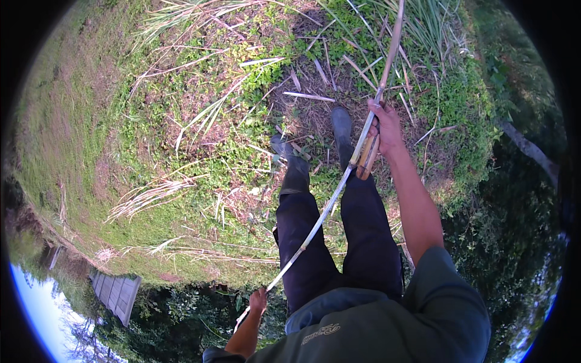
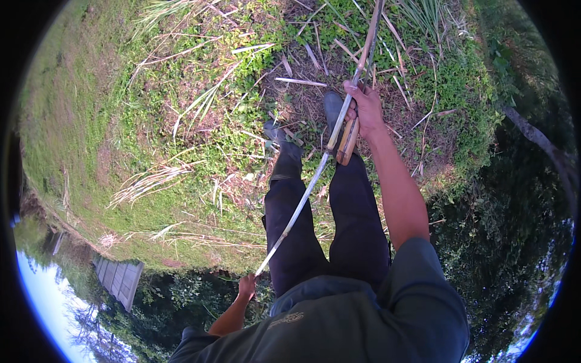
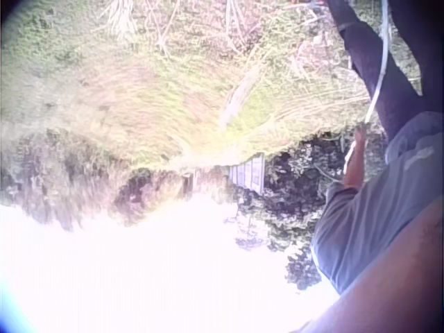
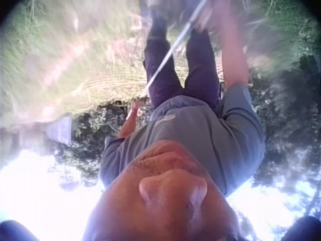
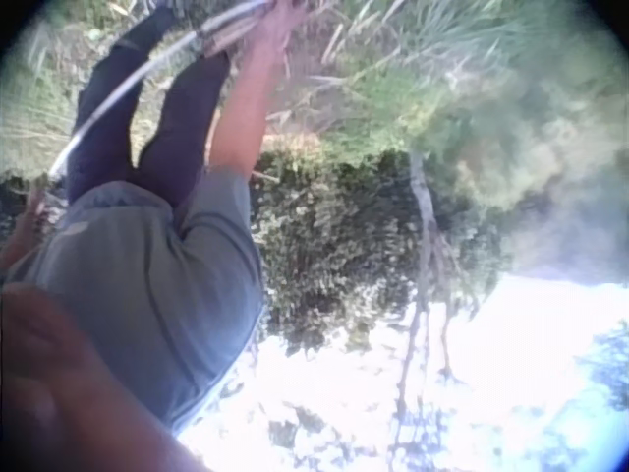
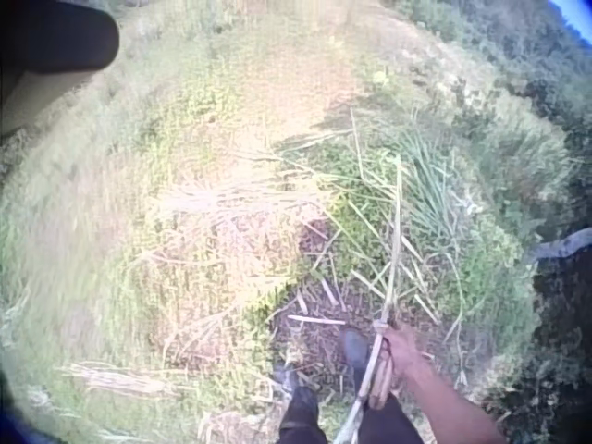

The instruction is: The person uses a machete to strip the outer layers and cut long bamboo poles into smaller sections. The person holds the bamboo with one hand and uses the machete with the other to peel and chop the material, leaving processed pieces on the ground.

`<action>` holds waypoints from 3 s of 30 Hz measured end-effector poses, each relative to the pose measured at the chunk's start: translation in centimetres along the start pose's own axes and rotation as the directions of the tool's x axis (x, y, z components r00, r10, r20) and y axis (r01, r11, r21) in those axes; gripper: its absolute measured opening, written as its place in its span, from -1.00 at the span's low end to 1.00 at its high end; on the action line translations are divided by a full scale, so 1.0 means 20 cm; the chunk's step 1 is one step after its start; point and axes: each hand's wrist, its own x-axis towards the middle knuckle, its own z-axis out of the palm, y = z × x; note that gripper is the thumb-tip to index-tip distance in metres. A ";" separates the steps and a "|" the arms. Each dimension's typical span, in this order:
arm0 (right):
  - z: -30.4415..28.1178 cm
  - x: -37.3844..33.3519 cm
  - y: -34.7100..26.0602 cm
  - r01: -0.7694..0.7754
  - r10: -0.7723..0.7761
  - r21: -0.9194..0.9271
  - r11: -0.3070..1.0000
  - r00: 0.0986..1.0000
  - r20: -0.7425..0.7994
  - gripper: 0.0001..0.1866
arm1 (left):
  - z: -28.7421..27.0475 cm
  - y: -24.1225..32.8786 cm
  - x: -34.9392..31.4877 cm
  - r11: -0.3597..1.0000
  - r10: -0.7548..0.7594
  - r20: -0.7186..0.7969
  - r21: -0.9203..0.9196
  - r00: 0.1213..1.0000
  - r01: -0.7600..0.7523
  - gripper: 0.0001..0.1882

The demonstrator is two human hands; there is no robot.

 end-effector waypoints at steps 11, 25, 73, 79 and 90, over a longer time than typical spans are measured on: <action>0.68 -1.00 -0.52 0.192 -0.292 0.348 0.918 0.919 0.265 -0.78 | -0.38 0.85 -0.14 0.849 0.390 -0.408 -0.186 0.825 -0.494 -0.57; 1.00 -1.99 -0.99 0.140 -0.199 0.142 0.980 0.730 0.654 -0.60 | -0.44 0.83 -0.13 0.790 0.439 -0.457 -0.215 0.773 -0.575 -0.46; 1.35 -2.25 -0.91 -0.089 0.021 0.052 0.995 0.667 0.745 -0.42 | -2.21 2.10 -2.03 -0.292 0.776 -0.630 -0.370 0.007 -0.882 -0.72; 1.36 -2.15 -0.93 -0.167 0.152 -0.059 0.984 0.628 0.763 -0.40 | -2.24 2.05 -2.13 -0.168 0.956 -0.288 -0.706 0.062 -0.688 -0.68; 1.41 -2.15 -1.67 0.473 -0.533 0.259 0.842 0.651 0.541 -0.06 | -2.16 2.04 -2.11 -0.169 0.985 -0.156 -0.938 -0.068 -0.302 -0.70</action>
